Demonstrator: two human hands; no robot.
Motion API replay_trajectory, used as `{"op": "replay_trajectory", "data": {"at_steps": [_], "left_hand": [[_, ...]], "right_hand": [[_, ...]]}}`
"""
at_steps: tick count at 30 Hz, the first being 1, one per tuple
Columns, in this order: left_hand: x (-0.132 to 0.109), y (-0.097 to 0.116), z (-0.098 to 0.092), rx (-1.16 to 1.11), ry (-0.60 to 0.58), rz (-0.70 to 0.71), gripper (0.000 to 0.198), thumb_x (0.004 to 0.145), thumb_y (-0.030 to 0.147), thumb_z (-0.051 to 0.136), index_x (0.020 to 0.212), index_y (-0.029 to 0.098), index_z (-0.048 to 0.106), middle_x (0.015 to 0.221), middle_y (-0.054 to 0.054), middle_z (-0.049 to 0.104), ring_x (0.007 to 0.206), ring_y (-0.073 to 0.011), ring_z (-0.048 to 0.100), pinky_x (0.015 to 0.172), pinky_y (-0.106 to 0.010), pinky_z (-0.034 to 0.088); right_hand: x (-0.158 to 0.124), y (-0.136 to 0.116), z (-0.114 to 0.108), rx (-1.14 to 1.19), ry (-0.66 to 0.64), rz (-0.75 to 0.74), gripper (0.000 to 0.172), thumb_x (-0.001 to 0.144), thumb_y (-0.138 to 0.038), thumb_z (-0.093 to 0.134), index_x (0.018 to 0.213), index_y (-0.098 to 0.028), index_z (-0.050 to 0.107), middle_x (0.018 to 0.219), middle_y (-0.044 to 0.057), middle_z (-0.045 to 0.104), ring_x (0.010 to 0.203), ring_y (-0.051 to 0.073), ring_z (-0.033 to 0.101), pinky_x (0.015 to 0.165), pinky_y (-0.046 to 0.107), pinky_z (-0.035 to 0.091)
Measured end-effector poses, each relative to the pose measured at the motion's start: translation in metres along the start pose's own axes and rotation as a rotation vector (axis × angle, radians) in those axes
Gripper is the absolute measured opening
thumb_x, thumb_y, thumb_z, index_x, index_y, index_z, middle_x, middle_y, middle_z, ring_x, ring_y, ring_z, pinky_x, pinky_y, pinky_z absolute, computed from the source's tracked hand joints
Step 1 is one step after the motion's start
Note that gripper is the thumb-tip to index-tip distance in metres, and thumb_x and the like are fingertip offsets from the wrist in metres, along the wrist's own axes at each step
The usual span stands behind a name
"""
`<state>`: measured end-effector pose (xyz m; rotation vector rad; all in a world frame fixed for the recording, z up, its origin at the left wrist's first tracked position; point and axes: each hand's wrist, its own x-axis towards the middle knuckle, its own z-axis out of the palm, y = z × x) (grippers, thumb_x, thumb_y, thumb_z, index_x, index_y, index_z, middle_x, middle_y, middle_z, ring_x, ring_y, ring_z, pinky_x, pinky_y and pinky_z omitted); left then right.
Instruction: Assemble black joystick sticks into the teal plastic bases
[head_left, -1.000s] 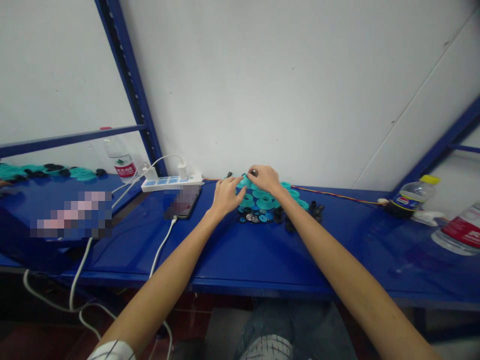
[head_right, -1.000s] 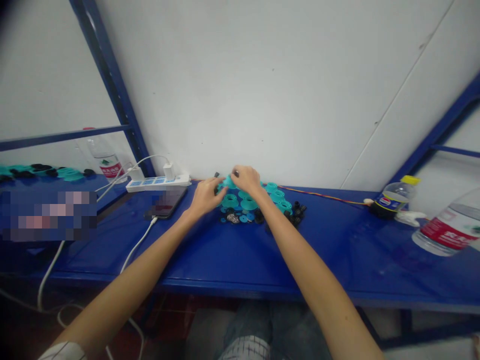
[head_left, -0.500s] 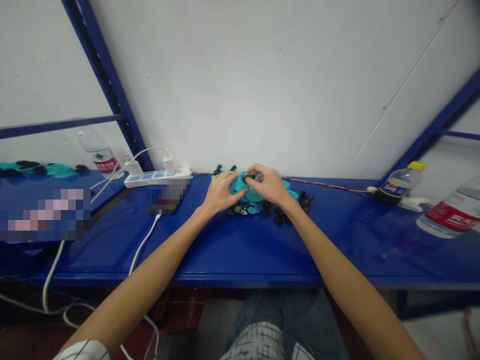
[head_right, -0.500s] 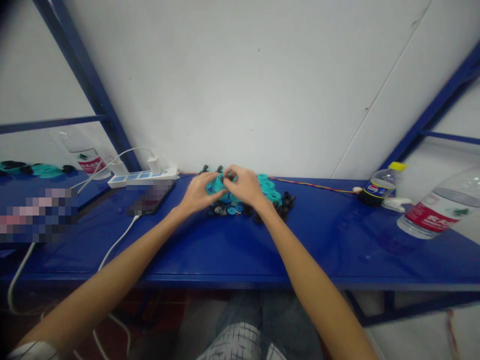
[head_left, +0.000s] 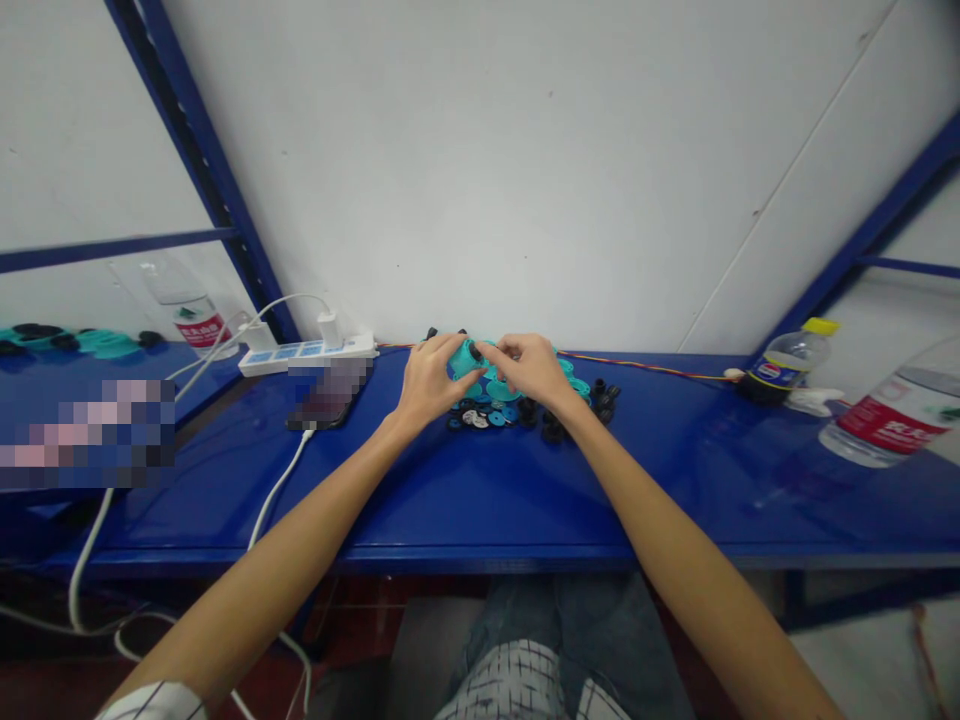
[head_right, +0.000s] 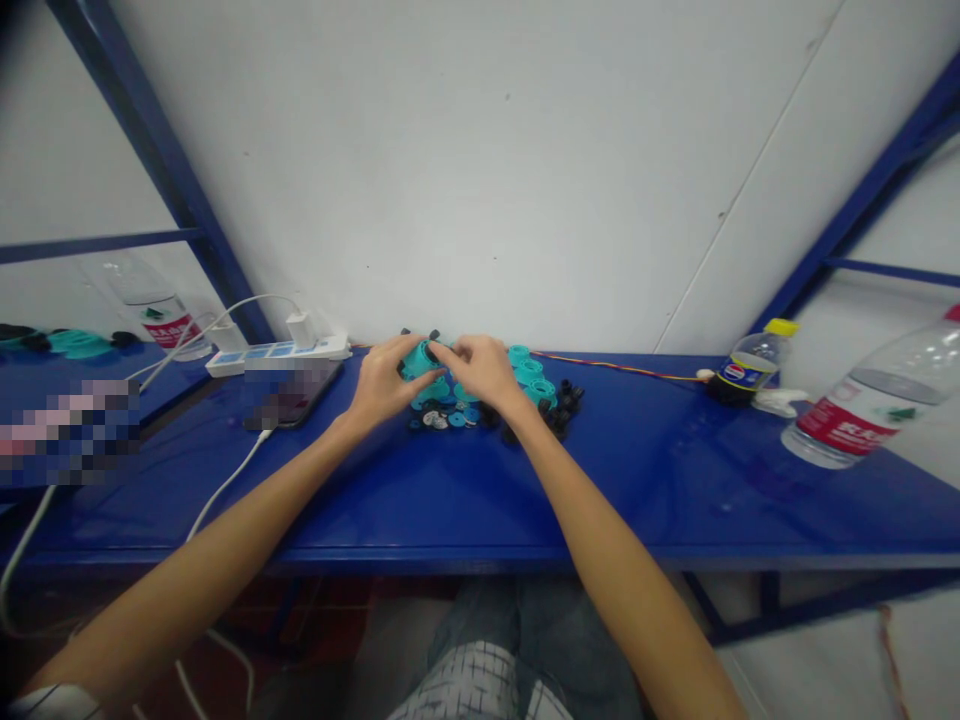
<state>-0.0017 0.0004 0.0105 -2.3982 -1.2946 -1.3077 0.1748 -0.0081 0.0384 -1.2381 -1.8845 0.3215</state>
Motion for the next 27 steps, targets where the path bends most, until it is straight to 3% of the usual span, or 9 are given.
{"op": "replay_trajectory", "data": {"at_steps": [5, 12, 18, 22, 27], "left_hand": [[0.001, 0.0, -0.002, -0.033, -0.017, -0.004, 0.043, 0.081, 0.044, 0.069, 0.114, 0.017, 0.066, 0.114, -0.01, 0.07, 0.103, -0.0241, 0.063, 0.092, -0.035, 0.046], [0.005, 0.0, -0.009, -0.101, -0.119, -0.018, 0.041, 0.078, 0.046, 0.071, 0.106, 0.017, 0.071, 0.1, -0.006, 0.073, 0.088, -0.0212, 0.065, 0.081, -0.031, 0.048], [0.006, 0.005, -0.017, -0.21, -0.206, -0.129, 0.038, 0.077, 0.049, 0.07, 0.101, 0.02, 0.074, 0.088, 0.0, 0.074, 0.077, -0.0173, 0.065, 0.074, -0.027, 0.048], [0.004, 0.003, -0.012, -0.143, -0.125, -0.04, 0.042, 0.076, 0.047, 0.071, 0.106, 0.017, 0.071, 0.099, -0.005, 0.074, 0.088, -0.0208, 0.066, 0.082, -0.031, 0.049], [0.001, -0.002, -0.006, 0.004, -0.08, 0.101, 0.043, 0.079, 0.038, 0.071, 0.116, 0.017, 0.066, 0.117, -0.011, 0.069, 0.109, -0.0258, 0.061, 0.099, -0.039, 0.044]], "right_hand": [[0.0, 0.002, 0.002, 0.179, -0.078, 0.015, 0.048, 0.086, -0.06, 0.053, 0.065, -0.018, 0.057, 0.049, -0.002, 0.056, 0.041, 0.01, 0.048, 0.047, 0.023, 0.038], [0.002, 0.009, -0.001, 0.175, -0.167, -0.04, 0.047, 0.086, -0.054, 0.054, 0.056, -0.018, 0.05, 0.042, -0.004, 0.046, 0.041, 0.008, 0.039, 0.044, 0.023, 0.029], [0.002, 0.008, -0.009, 0.313, -0.261, -0.027, 0.034, 0.083, -0.05, 0.059, 0.079, -0.016, 0.063, 0.047, -0.005, 0.049, 0.041, 0.01, 0.045, 0.042, 0.022, 0.034], [0.001, 0.007, -0.009, 0.296, -0.176, 0.023, 0.037, 0.082, -0.053, 0.061, 0.086, -0.017, 0.066, 0.046, -0.006, 0.048, 0.039, 0.01, 0.044, 0.041, 0.022, 0.035], [0.0, 0.01, -0.002, 0.251, -0.122, 0.091, 0.044, 0.081, -0.06, 0.061, 0.073, -0.017, 0.062, 0.05, -0.002, 0.056, 0.037, 0.01, 0.047, 0.04, 0.023, 0.037]]}}
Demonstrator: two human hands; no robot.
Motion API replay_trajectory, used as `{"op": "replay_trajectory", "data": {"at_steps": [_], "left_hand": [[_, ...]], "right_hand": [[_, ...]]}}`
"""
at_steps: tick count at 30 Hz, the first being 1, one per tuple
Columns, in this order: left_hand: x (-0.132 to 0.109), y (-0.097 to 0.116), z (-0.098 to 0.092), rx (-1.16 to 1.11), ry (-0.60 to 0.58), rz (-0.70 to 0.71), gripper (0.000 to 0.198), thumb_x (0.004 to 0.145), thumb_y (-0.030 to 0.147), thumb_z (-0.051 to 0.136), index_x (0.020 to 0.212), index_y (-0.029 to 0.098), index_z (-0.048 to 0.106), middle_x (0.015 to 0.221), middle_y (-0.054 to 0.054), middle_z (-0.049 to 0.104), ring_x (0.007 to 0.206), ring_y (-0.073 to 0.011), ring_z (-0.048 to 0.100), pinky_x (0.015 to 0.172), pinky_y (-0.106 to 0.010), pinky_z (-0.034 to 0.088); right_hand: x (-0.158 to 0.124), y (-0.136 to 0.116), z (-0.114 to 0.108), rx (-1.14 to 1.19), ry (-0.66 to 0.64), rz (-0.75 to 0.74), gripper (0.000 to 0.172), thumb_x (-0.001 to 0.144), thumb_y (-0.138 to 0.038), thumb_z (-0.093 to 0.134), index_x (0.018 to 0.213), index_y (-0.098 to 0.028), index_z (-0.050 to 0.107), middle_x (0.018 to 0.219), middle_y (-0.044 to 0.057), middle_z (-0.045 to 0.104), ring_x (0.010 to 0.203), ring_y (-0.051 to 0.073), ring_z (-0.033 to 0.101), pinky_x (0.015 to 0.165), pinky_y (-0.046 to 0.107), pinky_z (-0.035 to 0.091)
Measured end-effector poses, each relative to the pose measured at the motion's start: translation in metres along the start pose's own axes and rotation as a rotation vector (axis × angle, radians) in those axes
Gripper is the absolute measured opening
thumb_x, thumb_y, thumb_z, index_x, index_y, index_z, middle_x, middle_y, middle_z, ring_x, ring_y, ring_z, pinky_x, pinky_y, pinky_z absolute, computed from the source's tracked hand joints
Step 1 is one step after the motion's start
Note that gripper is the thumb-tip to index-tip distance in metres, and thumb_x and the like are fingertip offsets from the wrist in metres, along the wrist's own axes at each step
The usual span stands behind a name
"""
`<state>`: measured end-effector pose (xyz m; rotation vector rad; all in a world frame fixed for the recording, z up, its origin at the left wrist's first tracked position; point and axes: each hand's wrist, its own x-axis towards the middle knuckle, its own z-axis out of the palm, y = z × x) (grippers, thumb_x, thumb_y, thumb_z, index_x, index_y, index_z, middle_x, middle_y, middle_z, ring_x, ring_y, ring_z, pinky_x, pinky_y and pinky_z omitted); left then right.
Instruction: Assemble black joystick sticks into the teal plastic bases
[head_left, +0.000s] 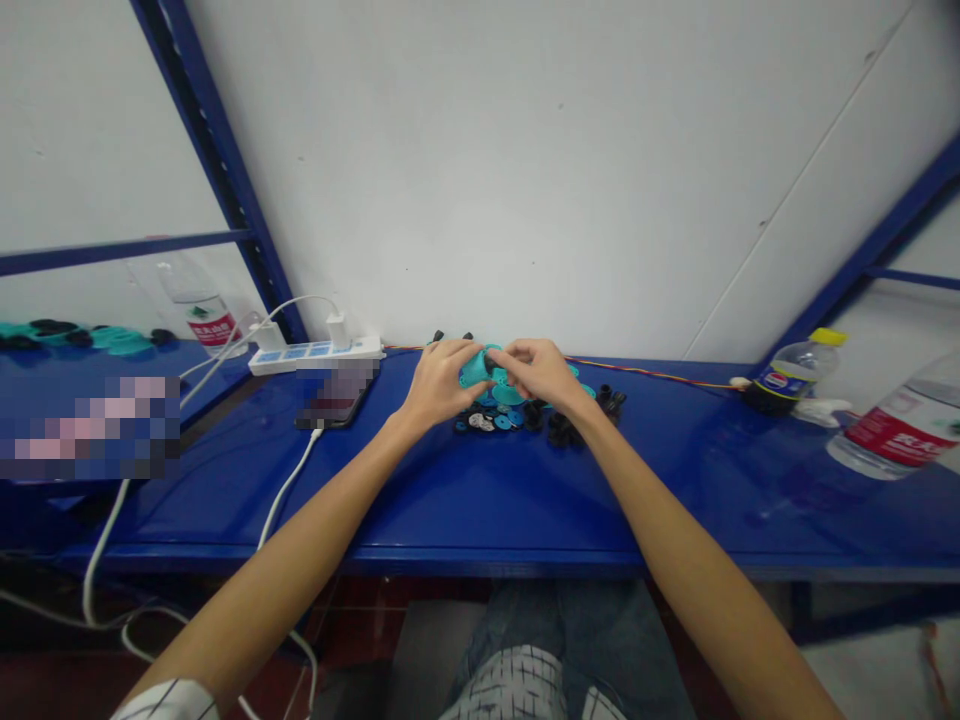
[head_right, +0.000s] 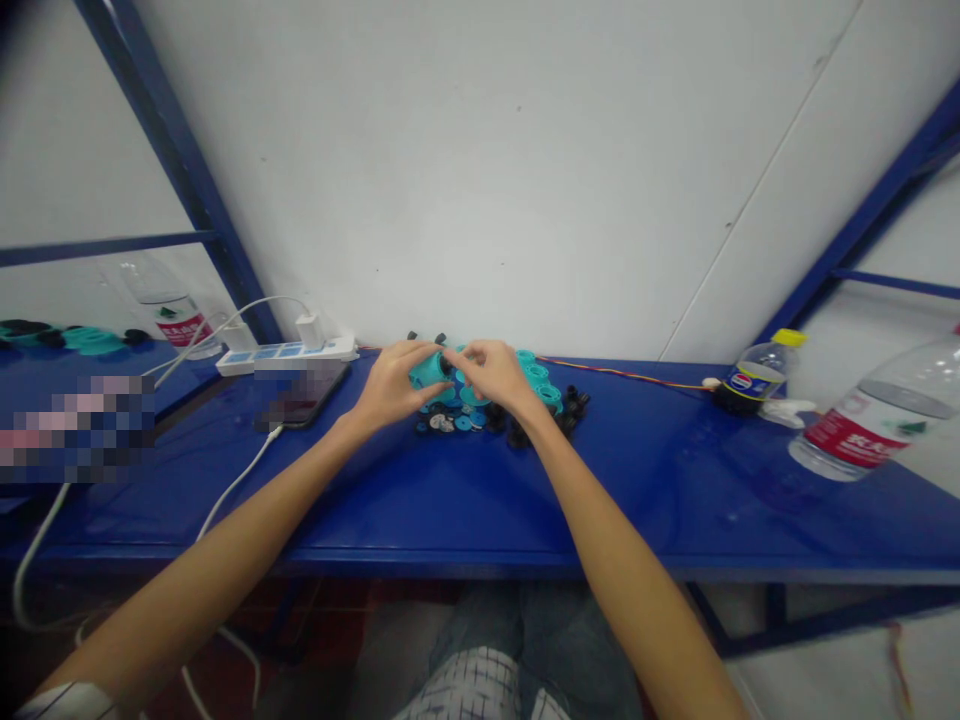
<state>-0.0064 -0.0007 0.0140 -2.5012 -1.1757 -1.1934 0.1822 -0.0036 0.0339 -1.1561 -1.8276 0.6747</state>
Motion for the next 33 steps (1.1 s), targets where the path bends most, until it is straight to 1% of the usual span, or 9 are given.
{"op": "replay_trajectory", "data": {"at_steps": [4, 9, 15, 18, 21, 24, 27, 30, 33], "left_hand": [[-0.002, 0.0, 0.0, 0.056, -0.016, 0.002, 0.044, 0.078, 0.037, 0.071, 0.118, 0.019, 0.065, 0.121, -0.01, 0.067, 0.114, -0.0265, 0.059, 0.103, -0.04, 0.04], [-0.001, 0.003, -0.001, 0.08, -0.091, -0.026, 0.04, 0.077, 0.038, 0.071, 0.112, 0.02, 0.067, 0.112, -0.01, 0.071, 0.108, -0.0265, 0.062, 0.096, -0.039, 0.043], [0.002, 0.007, -0.007, 0.118, -0.172, -0.153, 0.032, 0.079, 0.049, 0.064, 0.073, 0.018, 0.07, 0.072, -0.006, 0.071, 0.07, -0.0226, 0.066, 0.066, -0.031, 0.045], [0.003, 0.006, -0.009, 0.076, -0.137, -0.173, 0.032, 0.08, 0.047, 0.062, 0.087, 0.018, 0.074, 0.075, -0.006, 0.073, 0.071, -0.0221, 0.067, 0.065, -0.03, 0.045], [0.002, 0.004, -0.006, 0.044, -0.089, -0.14, 0.039, 0.08, 0.044, 0.064, 0.108, 0.018, 0.072, 0.092, -0.008, 0.075, 0.083, -0.0235, 0.068, 0.075, -0.031, 0.048], [0.001, 0.001, -0.002, 0.037, -0.077, -0.093, 0.042, 0.078, 0.043, 0.068, 0.112, 0.018, 0.069, 0.103, -0.009, 0.074, 0.094, -0.0252, 0.067, 0.085, -0.035, 0.049], [0.0, 0.0, 0.0, 0.029, -0.07, -0.077, 0.044, 0.077, 0.041, 0.069, 0.114, 0.018, 0.069, 0.106, -0.009, 0.074, 0.098, -0.0256, 0.067, 0.09, -0.037, 0.048], [0.001, 0.001, -0.001, -0.01, -0.072, -0.111, 0.044, 0.078, 0.046, 0.068, 0.111, 0.017, 0.071, 0.1, -0.008, 0.075, 0.089, -0.0244, 0.068, 0.084, -0.034, 0.049], [0.001, 0.002, -0.003, -0.067, -0.087, -0.168, 0.045, 0.079, 0.051, 0.067, 0.109, 0.018, 0.072, 0.093, -0.006, 0.076, 0.081, -0.0226, 0.069, 0.078, -0.031, 0.05]], "right_hand": [[0.001, 0.001, 0.001, -0.017, -0.013, -0.052, 0.036, 0.081, -0.053, 0.063, 0.082, -0.017, 0.063, 0.051, -0.003, 0.056, 0.043, 0.012, 0.051, 0.045, 0.023, 0.039], [0.0, 0.0, 0.001, -0.228, 0.024, -0.239, 0.018, 0.08, -0.028, 0.063, 0.096, -0.02, 0.068, 0.085, 0.002, 0.07, 0.069, 0.014, 0.061, 0.066, 0.026, 0.047], [-0.007, -0.009, 0.011, -0.525, 0.08, -0.351, 0.022, 0.078, -0.009, 0.051, 0.082, -0.021, 0.069, 0.097, 0.004, 0.073, 0.087, 0.019, 0.064, 0.077, 0.028, 0.045], [-0.009, -0.012, 0.012, -0.5, 0.098, -0.371, 0.023, 0.08, -0.013, 0.053, 0.094, -0.021, 0.07, 0.108, 0.005, 0.072, 0.086, 0.018, 0.066, 0.078, 0.027, 0.046], [-0.008, -0.013, 0.011, -0.465, 0.182, -0.297, 0.029, 0.085, -0.031, 0.06, 0.111, -0.019, 0.067, 0.106, 0.007, 0.072, 0.071, 0.016, 0.065, 0.074, 0.028, 0.047], [-0.005, -0.01, 0.008, -0.497, 0.174, -0.186, 0.033, 0.089, -0.047, 0.056, 0.088, -0.018, 0.072, 0.079, 0.006, 0.073, 0.066, 0.018, 0.064, 0.067, 0.028, 0.045], [-0.002, -0.006, 0.006, -0.447, 0.105, -0.174, 0.03, 0.089, -0.042, 0.058, 0.078, -0.017, 0.072, 0.074, 0.006, 0.072, 0.066, 0.017, 0.063, 0.065, 0.027, 0.044], [0.0, -0.002, 0.004, -0.299, 0.056, -0.203, 0.017, 0.085, -0.029, 0.06, 0.089, -0.016, 0.071, 0.084, 0.005, 0.073, 0.069, 0.015, 0.062, 0.065, 0.026, 0.045], [0.0, -0.001, 0.0, -0.151, -0.016, -0.21, 0.02, 0.082, -0.024, 0.059, 0.099, -0.017, 0.068, 0.097, 0.005, 0.072, 0.072, 0.013, 0.063, 0.064, 0.025, 0.047]]}}
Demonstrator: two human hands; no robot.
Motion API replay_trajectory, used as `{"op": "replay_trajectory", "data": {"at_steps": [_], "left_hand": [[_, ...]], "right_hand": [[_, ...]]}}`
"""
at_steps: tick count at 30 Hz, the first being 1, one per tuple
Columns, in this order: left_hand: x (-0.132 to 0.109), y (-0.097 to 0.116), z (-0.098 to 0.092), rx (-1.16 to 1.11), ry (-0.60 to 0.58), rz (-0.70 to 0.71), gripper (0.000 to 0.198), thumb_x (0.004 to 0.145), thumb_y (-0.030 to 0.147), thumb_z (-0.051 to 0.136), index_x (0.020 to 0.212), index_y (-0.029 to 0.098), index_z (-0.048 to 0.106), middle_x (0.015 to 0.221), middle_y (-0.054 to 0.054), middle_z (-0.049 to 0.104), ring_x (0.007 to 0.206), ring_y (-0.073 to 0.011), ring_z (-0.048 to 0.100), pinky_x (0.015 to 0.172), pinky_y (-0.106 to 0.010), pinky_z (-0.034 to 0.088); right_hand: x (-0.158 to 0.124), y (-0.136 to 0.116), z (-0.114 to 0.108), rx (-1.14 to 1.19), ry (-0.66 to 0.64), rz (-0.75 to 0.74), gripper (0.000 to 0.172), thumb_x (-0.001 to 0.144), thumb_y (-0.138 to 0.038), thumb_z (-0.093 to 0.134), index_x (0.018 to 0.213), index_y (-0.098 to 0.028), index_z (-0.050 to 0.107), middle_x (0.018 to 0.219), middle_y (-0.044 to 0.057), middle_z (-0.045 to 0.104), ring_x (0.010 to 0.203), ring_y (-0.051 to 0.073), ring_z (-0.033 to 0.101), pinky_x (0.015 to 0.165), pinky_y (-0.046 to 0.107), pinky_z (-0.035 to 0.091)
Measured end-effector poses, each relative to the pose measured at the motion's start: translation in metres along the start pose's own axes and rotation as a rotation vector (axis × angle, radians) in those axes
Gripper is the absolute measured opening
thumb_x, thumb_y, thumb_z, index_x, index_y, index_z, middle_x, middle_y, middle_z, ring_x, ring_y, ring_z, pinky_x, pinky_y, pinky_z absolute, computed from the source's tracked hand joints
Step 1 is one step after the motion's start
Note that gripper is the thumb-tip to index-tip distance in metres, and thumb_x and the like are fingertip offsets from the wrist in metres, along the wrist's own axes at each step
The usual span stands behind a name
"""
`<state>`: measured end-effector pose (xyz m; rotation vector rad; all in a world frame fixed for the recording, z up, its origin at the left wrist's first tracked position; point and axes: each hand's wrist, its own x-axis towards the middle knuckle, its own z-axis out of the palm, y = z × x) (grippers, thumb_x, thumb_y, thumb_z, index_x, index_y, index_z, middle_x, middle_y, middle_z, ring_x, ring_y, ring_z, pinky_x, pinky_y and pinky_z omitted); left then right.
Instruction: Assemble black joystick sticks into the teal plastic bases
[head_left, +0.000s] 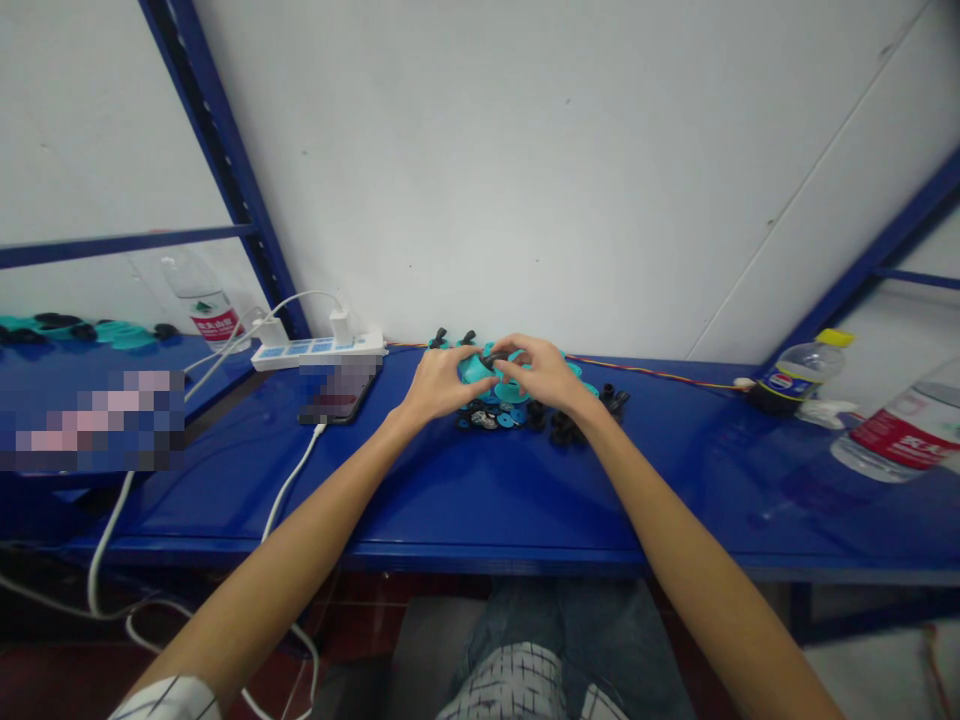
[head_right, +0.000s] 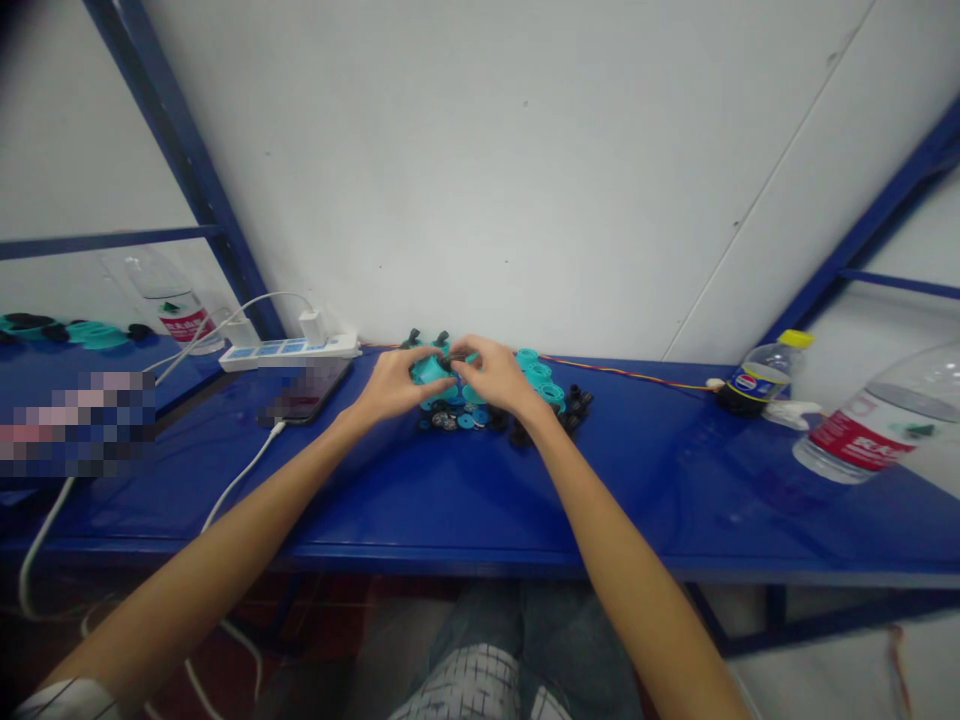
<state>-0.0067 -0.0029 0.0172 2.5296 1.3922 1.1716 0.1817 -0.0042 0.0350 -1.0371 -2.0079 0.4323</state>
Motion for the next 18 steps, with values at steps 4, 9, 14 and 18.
{"op": "replay_trajectory", "data": {"at_steps": [4, 9, 14, 18], "left_hand": [[-0.0003, -0.0017, 0.002, -0.026, 0.001, 0.025, 0.045, 0.078, 0.048, 0.068, 0.113, 0.019, 0.07, 0.1, -0.006, 0.076, 0.086, -0.0226, 0.069, 0.079, -0.031, 0.05], [0.0003, -0.0064, 0.0066, -0.002, 0.027, 0.132, 0.045, 0.075, 0.037, 0.073, 0.116, 0.018, 0.067, 0.111, -0.009, 0.073, 0.099, -0.0243, 0.068, 0.089, -0.034, 0.049], [0.0007, -0.0071, 0.0071, 0.027, 0.02, 0.144, 0.046, 0.074, 0.034, 0.075, 0.116, 0.015, 0.066, 0.109, -0.011, 0.072, 0.096, -0.0251, 0.068, 0.086, -0.036, 0.05], [0.0001, -0.0062, 0.0069, 0.041, 0.016, 0.146, 0.044, 0.074, 0.033, 0.075, 0.114, 0.016, 0.066, 0.11, -0.01, 0.072, 0.098, -0.0248, 0.067, 0.087, -0.036, 0.05]], "right_hand": [[-0.0006, -0.0014, -0.0045, 0.003, 0.021, 0.064, 0.03, 0.087, -0.039, 0.057, 0.108, -0.018, 0.066, 0.092, 0.005, 0.071, 0.064, 0.012, 0.06, 0.057, 0.024, 0.045], [0.0001, 0.002, -0.0029, -0.174, 0.017, 0.127, 0.037, 0.087, -0.049, 0.056, 0.078, -0.016, 0.07, 0.063, 0.004, 0.065, 0.057, 0.014, 0.055, 0.055, 0.025, 0.041], [-0.0002, 0.0028, -0.0003, -0.136, 0.058, 0.004, 0.035, 0.081, -0.028, 0.066, 0.114, -0.018, 0.066, 0.097, 0.005, 0.072, 0.064, 0.012, 0.058, 0.064, 0.025, 0.044], [0.0, -0.0001, 0.0004, -0.232, 0.068, 0.071, 0.032, 0.086, -0.041, 0.061, 0.104, -0.016, 0.07, 0.087, 0.006, 0.072, 0.063, 0.014, 0.058, 0.062, 0.026, 0.042]]}}
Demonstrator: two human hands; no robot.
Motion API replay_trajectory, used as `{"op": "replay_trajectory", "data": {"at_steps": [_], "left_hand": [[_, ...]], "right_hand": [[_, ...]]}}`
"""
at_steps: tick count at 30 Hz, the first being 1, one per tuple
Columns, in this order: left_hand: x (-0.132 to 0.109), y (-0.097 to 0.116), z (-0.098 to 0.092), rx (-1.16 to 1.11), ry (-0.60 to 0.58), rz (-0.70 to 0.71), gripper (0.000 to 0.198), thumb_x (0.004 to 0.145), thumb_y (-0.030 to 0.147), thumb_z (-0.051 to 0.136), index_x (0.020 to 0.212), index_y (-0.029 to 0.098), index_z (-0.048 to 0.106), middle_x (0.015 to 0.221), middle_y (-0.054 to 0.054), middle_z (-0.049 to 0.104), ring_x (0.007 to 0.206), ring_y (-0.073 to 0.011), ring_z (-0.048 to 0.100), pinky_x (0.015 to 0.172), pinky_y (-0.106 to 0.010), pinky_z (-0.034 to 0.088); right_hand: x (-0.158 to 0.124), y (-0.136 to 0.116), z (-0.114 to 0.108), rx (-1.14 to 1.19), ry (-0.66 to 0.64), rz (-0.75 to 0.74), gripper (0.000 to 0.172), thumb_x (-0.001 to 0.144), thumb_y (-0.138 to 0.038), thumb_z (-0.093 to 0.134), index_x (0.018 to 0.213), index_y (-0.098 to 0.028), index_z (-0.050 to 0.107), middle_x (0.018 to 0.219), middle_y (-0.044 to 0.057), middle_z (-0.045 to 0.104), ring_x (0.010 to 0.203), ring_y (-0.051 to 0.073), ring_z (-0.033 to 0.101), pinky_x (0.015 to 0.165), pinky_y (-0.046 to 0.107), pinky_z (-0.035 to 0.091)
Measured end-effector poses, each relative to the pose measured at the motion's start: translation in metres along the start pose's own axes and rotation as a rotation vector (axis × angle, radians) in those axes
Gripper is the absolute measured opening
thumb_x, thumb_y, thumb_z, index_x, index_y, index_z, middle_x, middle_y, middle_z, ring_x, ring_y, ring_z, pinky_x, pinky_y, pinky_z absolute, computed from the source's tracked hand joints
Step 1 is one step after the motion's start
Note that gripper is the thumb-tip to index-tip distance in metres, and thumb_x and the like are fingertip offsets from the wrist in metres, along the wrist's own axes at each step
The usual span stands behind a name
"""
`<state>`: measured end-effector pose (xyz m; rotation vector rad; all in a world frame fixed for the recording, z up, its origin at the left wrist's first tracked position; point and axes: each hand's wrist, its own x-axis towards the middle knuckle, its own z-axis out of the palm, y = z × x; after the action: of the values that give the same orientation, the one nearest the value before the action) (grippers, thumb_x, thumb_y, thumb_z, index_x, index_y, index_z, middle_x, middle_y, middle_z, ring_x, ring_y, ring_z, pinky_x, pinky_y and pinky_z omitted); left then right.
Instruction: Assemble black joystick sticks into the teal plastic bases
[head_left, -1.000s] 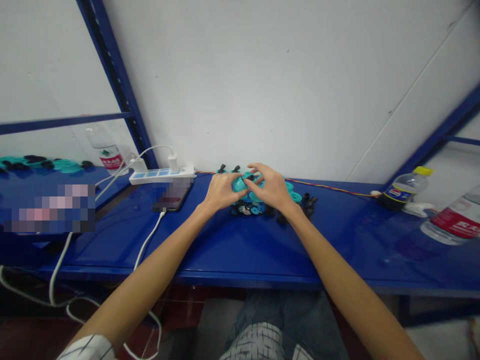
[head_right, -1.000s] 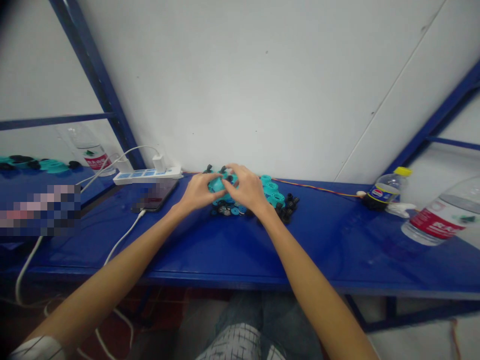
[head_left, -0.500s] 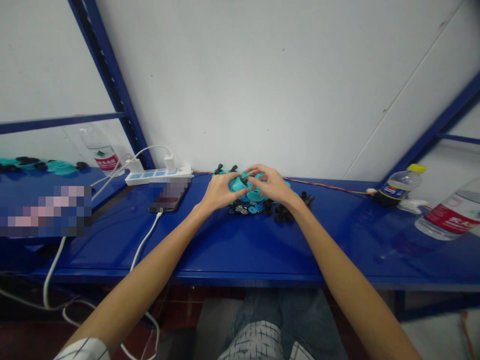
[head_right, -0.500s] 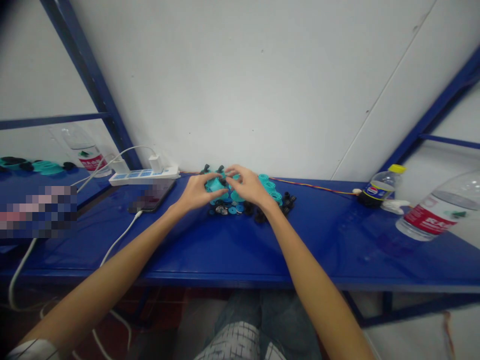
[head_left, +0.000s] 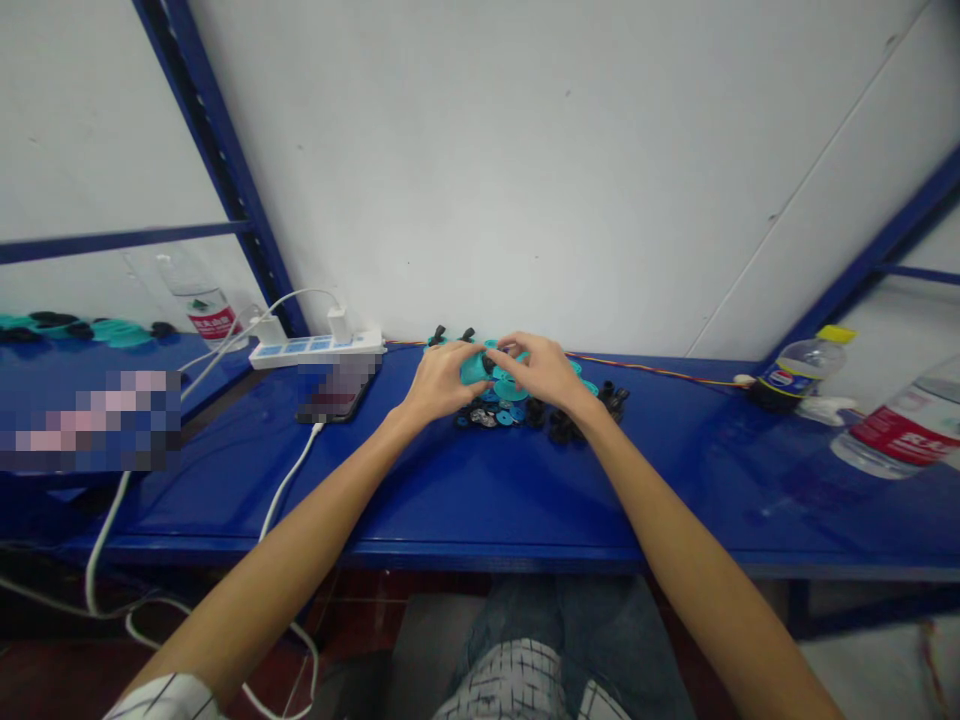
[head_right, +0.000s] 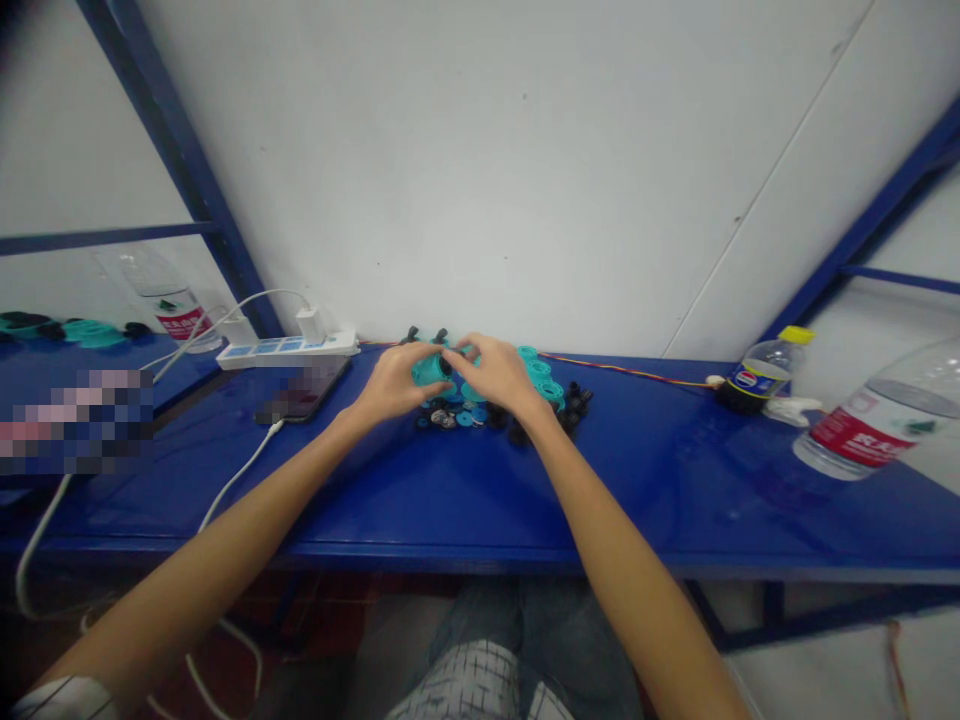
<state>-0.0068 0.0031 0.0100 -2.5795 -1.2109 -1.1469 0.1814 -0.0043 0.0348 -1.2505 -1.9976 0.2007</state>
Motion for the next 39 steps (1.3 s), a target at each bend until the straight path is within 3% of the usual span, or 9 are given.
{"op": "replay_trajectory", "data": {"at_steps": [3, 10, 16, 19, 22, 25, 30, 35, 39], "left_hand": [[0.0, 0.001, 0.0, 0.017, -0.022, 0.003, 0.043, 0.074, 0.034, 0.075, 0.113, 0.018, 0.067, 0.11, -0.009, 0.072, 0.101, -0.0251, 0.066, 0.089, -0.036, 0.049], [0.001, 0.004, -0.005, 0.046, -0.031, -0.049, 0.038, 0.076, 0.038, 0.071, 0.108, 0.016, 0.071, 0.096, -0.008, 0.075, 0.086, -0.0238, 0.069, 0.076, -0.031, 0.048], [0.001, 0.008, -0.005, 0.03, -0.028, -0.065, 0.043, 0.08, 0.046, 0.067, 0.109, 0.016, 0.071, 0.093, -0.008, 0.076, 0.082, -0.0232, 0.069, 0.072, -0.029, 0.047], [0.0, 0.008, -0.003, -0.004, -0.013, -0.09, 0.048, 0.08, 0.05, 0.066, 0.114, 0.017, 0.07, 0.093, -0.007, 0.076, 0.081, -0.0222, 0.069, 0.071, -0.028, 0.046], [0.0, 0.007, -0.002, -0.053, -0.004, -0.12, 0.05, 0.079, 0.053, 0.066, 0.113, 0.018, 0.071, 0.092, -0.006, 0.076, 0.078, -0.021, 0.069, 0.069, -0.027, 0.047], [0.0, 0.008, -0.002, -0.088, 0.003, -0.096, 0.05, 0.079, 0.051, 0.067, 0.115, 0.016, 0.07, 0.097, -0.007, 0.076, 0.082, -0.0221, 0.07, 0.072, -0.028, 0.048], [-0.001, 0.01, 0.0, -0.09, 0.006, -0.053, 0.049, 0.079, 0.045, 0.069, 0.118, 0.015, 0.068, 0.105, -0.009, 0.075, 0.09, -0.0239, 0.07, 0.081, -0.032, 0.05], [-0.001, 0.009, 0.003, -0.076, -0.006, -0.03, 0.047, 0.078, 0.045, 0.07, 0.117, 0.018, 0.067, 0.107, -0.008, 0.075, 0.093, -0.0248, 0.07, 0.085, -0.034, 0.051], [-0.002, 0.006, 0.004, -0.013, -0.003, 0.034, 0.047, 0.078, 0.042, 0.071, 0.118, 0.017, 0.065, 0.109, -0.01, 0.074, 0.1, -0.0273, 0.069, 0.093, -0.04, 0.048]], "right_hand": [[0.0, 0.0, 0.0, -0.054, -0.027, -0.018, 0.026, 0.088, -0.039, 0.06, 0.086, -0.016, 0.072, 0.074, 0.005, 0.069, 0.061, 0.014, 0.057, 0.061, 0.026, 0.04], [-0.005, -0.003, -0.003, 0.183, -0.164, -0.079, 0.019, 0.085, -0.021, 0.055, 0.102, -0.021, 0.062, 0.078, -0.002, 0.065, 0.048, 0.009, 0.053, 0.057, 0.023, 0.042], [-0.004, -0.004, -0.001, 0.171, -0.089, -0.102, 0.013, 0.086, -0.032, 0.057, 0.087, -0.019, 0.059, 0.078, 0.001, 0.064, 0.058, 0.011, 0.054, 0.058, 0.024, 0.042], [-0.002, -0.001, -0.002, 0.202, -0.062, -0.087, 0.013, 0.084, -0.028, 0.058, 0.093, -0.019, 0.059, 0.084, 0.002, 0.064, 0.062, 0.011, 0.055, 0.058, 0.024, 0.042], [-0.002, 0.0, -0.006, 0.256, -0.063, -0.072, 0.026, 0.082, -0.027, 0.06, 0.107, -0.02, 0.058, 0.093, 0.003, 0.066, 0.064, 0.011, 0.056, 0.058, 0.024, 0.044], [-0.002, 0.0, -0.007, 0.257, -0.083, -0.026, 0.031, 0.086, -0.038, 0.058, 0.11, -0.019, 0.06, 0.091, 0.003, 0.067, 0.061, 0.011, 0.055, 0.058, 0.024, 0.044], [0.001, 0.003, -0.002, 0.162, -0.099, -0.008, 0.031, 0.091, -0.041, 0.051, 0.081, -0.016, 0.065, 0.07, 0.002, 0.063, 0.056, 0.012, 0.05, 0.056, 0.024, 0.039], [0.0, 0.002, 0.0, 0.184, -0.059, -0.015, 0.022, 0.085, -0.027, 0.056, 0.103, -0.018, 0.063, 0.084, 0.001, 0.066, 0.061, 0.011, 0.052, 0.06, 0.023, 0.04], [0.0, 0.003, -0.001, 0.053, 0.006, 0.023, 0.029, 0.087, -0.04, 0.058, 0.102, -0.017, 0.065, 0.081, 0.003, 0.067, 0.063, 0.013, 0.053, 0.062, 0.025, 0.039]]}}
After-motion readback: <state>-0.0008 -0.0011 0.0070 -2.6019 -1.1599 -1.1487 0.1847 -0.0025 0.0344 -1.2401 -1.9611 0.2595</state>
